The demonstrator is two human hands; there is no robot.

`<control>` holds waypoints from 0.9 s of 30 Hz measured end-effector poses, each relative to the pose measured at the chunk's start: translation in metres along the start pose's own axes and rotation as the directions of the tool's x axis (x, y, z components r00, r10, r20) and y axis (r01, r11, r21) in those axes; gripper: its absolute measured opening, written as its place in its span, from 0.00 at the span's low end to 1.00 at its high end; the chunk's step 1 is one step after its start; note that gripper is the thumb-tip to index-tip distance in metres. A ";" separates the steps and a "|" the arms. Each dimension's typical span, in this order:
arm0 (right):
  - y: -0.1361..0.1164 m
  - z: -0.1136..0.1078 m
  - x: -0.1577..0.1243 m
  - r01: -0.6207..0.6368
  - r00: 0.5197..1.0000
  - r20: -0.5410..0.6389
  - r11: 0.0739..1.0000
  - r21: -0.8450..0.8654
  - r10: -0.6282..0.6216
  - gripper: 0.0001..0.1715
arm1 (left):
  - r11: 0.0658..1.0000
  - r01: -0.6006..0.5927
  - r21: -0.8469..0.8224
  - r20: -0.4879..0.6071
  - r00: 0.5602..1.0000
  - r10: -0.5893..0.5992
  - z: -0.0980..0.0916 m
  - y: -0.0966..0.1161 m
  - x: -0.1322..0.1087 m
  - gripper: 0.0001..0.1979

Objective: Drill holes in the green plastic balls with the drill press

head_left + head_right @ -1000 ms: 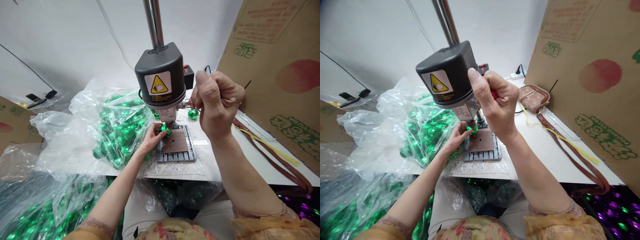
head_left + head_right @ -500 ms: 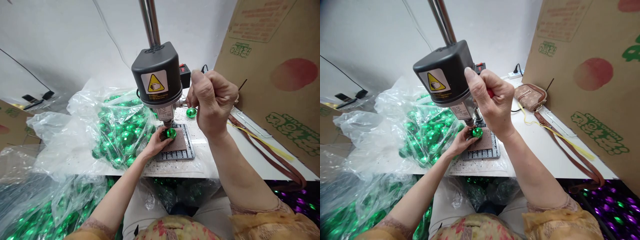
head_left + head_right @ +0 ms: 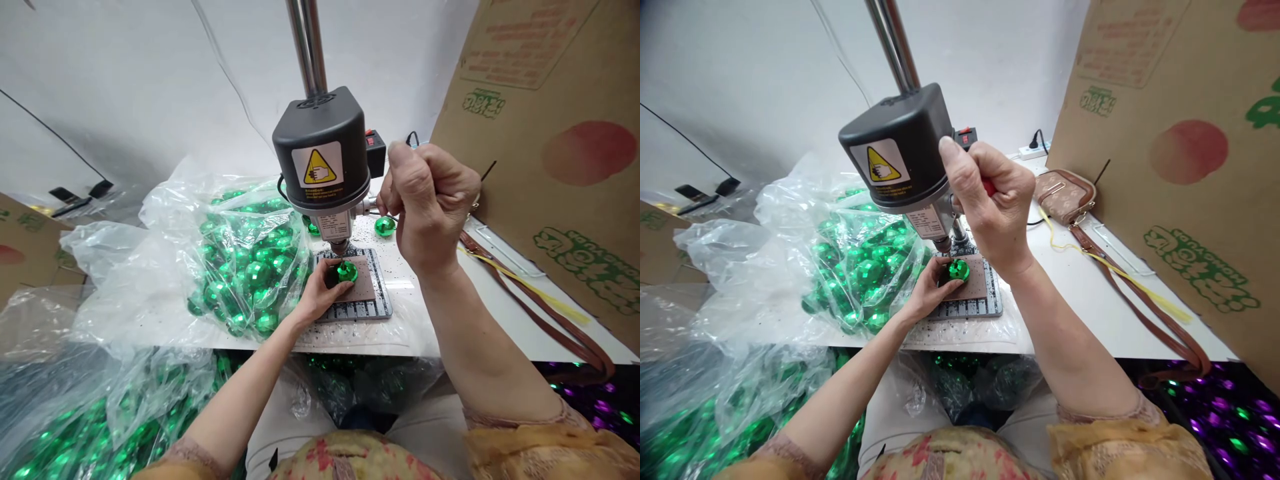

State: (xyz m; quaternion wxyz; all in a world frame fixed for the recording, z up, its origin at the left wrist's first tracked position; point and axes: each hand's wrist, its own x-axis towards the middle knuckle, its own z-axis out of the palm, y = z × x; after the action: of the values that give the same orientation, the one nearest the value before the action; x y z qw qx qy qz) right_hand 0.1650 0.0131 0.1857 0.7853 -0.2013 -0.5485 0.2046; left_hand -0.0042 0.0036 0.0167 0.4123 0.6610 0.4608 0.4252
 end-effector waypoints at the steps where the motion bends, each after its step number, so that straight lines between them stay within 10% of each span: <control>1: 0.000 0.001 0.000 0.004 1.000 -0.006 1.000 0.001 -0.004 0.29 | 1.000 -0.001 -0.007 -0.017 1.000 0.001 0.002 -0.001 0.000 0.24; 27: 0.013 -0.004 -0.030 0.219 0.971 -0.090 0.976 -0.019 -0.220 0.30 | 0.998 -0.066 -0.009 -0.104 0.992 0.065 0.009 -0.008 -0.004 0.25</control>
State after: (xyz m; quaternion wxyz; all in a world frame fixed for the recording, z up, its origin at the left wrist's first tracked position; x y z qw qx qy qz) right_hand 0.1584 0.0072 0.1540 0.8266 -0.1521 -0.5316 0.1047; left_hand 0.0010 0.0004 0.0060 0.3779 0.6502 0.4570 0.4750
